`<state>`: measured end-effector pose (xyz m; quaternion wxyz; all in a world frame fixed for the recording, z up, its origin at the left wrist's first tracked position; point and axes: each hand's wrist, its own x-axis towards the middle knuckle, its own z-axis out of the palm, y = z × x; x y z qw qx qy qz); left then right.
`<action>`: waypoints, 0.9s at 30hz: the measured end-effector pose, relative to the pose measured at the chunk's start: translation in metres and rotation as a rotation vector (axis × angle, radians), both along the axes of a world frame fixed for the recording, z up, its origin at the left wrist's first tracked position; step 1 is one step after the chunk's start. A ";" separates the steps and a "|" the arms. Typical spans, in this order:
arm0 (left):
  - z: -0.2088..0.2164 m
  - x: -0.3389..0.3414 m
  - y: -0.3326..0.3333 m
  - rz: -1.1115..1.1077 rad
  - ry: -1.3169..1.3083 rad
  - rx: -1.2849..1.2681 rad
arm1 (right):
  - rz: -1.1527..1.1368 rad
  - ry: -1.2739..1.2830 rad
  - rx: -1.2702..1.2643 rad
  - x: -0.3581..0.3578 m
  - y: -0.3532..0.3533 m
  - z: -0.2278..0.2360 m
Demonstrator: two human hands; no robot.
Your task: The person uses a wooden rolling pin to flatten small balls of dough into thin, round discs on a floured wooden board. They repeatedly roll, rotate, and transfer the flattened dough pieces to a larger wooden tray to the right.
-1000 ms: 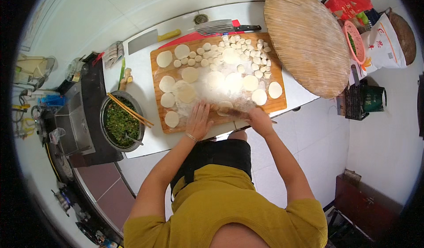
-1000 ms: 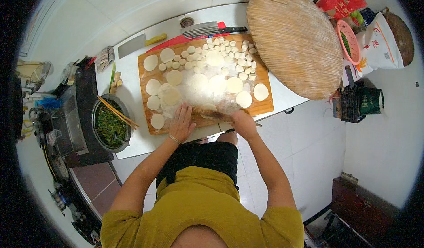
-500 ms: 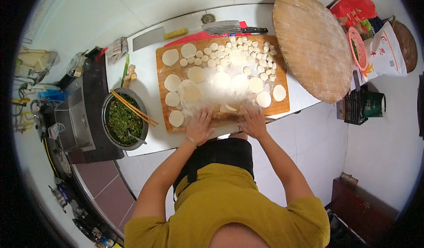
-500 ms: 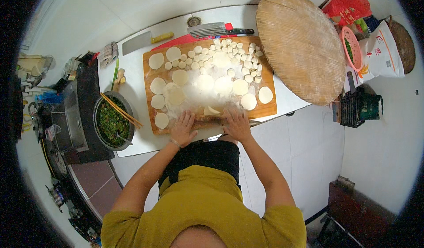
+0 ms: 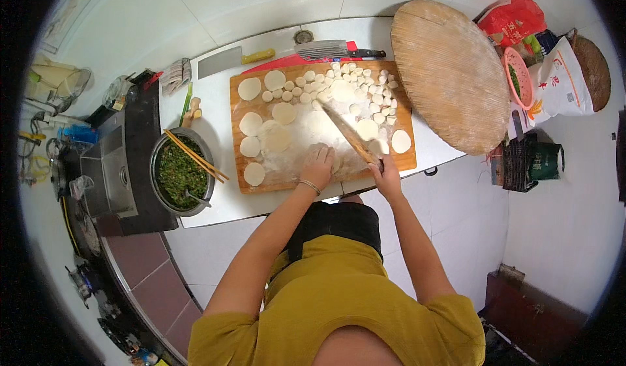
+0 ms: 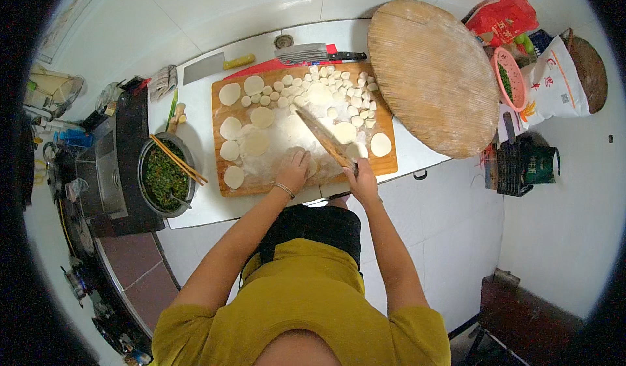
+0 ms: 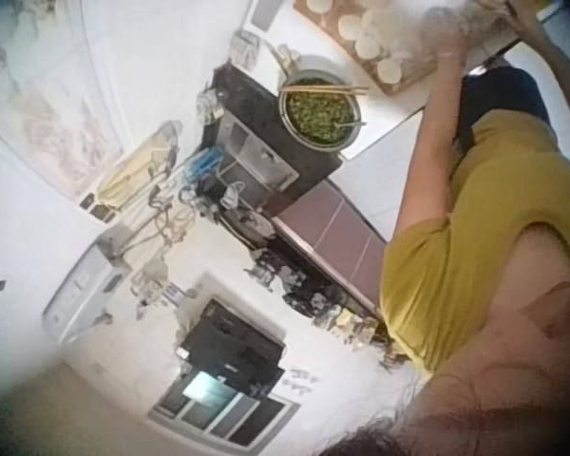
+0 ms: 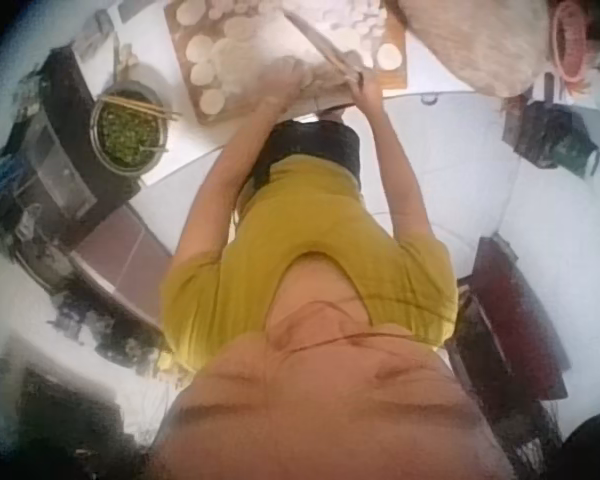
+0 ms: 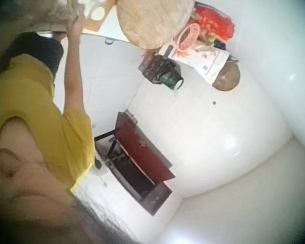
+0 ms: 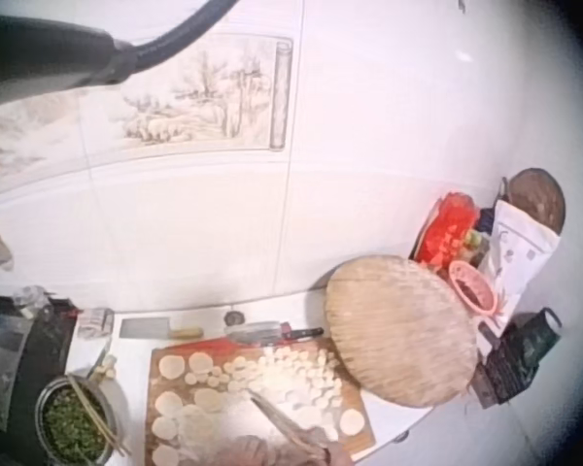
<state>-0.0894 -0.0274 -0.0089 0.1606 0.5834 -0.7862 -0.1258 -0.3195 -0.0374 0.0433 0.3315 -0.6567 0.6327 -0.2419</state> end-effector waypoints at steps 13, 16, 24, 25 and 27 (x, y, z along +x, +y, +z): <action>-0.030 -0.029 -0.016 0.460 -0.107 0.445 | -0.122 -0.126 -0.007 -0.081 0.021 0.005; -0.037 -0.030 -0.025 0.741 0.130 0.549 | -0.103 -0.136 0.015 -0.085 0.013 0.011; -0.041 -0.030 -0.018 0.652 -0.028 0.492 | -0.006 -0.085 -0.020 -0.090 -0.005 0.005; -0.021 -0.034 -0.015 0.601 0.023 0.432 | -0.003 -0.081 -0.003 -0.090 -0.006 0.005; 0.019 -0.038 -0.008 0.501 0.121 0.312 | 0.003 -0.085 -0.004 -0.091 -0.007 0.001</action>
